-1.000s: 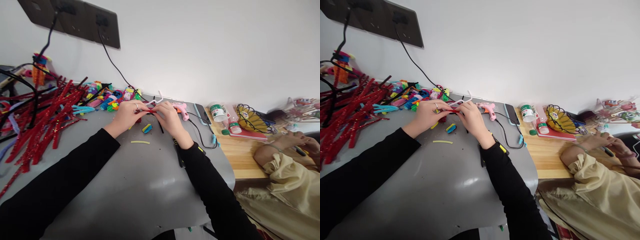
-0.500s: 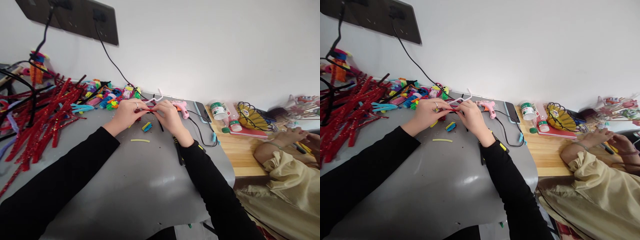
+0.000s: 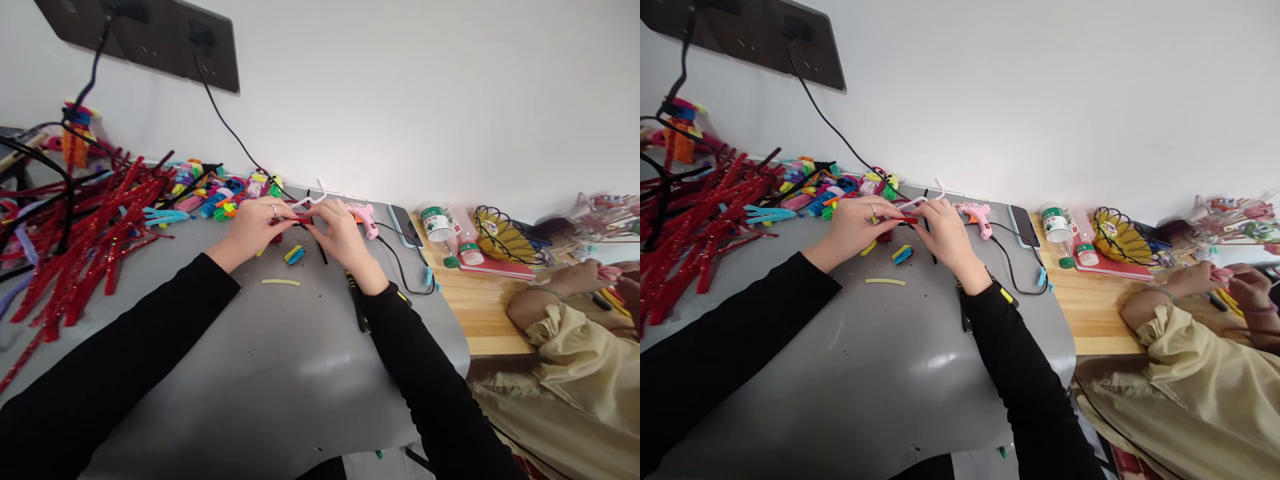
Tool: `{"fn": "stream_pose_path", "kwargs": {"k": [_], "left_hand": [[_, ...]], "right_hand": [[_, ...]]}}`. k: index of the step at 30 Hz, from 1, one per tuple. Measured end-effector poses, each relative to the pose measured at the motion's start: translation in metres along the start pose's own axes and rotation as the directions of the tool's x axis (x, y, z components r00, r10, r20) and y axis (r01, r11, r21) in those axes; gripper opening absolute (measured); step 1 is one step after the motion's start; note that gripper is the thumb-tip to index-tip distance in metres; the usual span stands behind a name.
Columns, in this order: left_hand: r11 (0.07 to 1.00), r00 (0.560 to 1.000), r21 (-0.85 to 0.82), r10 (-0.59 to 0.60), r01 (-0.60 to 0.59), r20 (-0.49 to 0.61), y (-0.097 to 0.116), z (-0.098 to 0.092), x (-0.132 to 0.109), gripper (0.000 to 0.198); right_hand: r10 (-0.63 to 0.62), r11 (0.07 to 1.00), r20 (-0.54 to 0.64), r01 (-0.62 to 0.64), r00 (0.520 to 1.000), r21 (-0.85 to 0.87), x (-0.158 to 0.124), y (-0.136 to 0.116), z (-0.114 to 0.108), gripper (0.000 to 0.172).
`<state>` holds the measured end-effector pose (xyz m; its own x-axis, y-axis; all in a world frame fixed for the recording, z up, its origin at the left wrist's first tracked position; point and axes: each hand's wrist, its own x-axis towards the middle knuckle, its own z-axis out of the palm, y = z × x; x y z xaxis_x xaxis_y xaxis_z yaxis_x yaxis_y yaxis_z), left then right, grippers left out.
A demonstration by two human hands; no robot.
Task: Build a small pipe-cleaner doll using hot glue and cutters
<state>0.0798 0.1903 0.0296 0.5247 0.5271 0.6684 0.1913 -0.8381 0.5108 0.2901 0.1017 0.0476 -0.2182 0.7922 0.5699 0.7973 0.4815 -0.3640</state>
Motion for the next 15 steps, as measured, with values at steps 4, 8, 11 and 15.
{"fn": "stream_pose_path", "kwargs": {"k": [4, 8, 11, 15], "left_hand": [[1.0, 1.0, -0.006, 0.007, -0.007, 0.004, -0.0004, 0.0003, 0.0, 0.018], [1.0, 1.0, -0.016, 0.012, -0.012, 0.01, -0.0003, 0.0003, 0.0003, 0.019], [1.0, 1.0, -0.001, -0.005, 0.005, 0.027, -0.0004, 0.0003, 0.0005, 0.02], [1.0, 0.999, -0.008, 0.026, -0.026, 0.021, -0.0014, 0.0005, 0.0001, 0.025]], "right_hand": [[-0.012, 0.999, -0.007, 0.012, 1.0, 0.049, -0.0001, 0.0014, 0.002, 0.009], [0.0, 0.999, -0.013, 0.0, 1.0, 0.049, -0.0006, 0.0024, 0.0044, 0.01], [-0.003, 0.999, -0.008, 0.003, 1.0, 0.05, -0.0009, 0.0028, 0.0046, 0.01], [-0.014, 0.999, -0.007, 0.014, 1.0, 0.047, -0.0011, 0.0031, 0.0044, 0.011]]}}
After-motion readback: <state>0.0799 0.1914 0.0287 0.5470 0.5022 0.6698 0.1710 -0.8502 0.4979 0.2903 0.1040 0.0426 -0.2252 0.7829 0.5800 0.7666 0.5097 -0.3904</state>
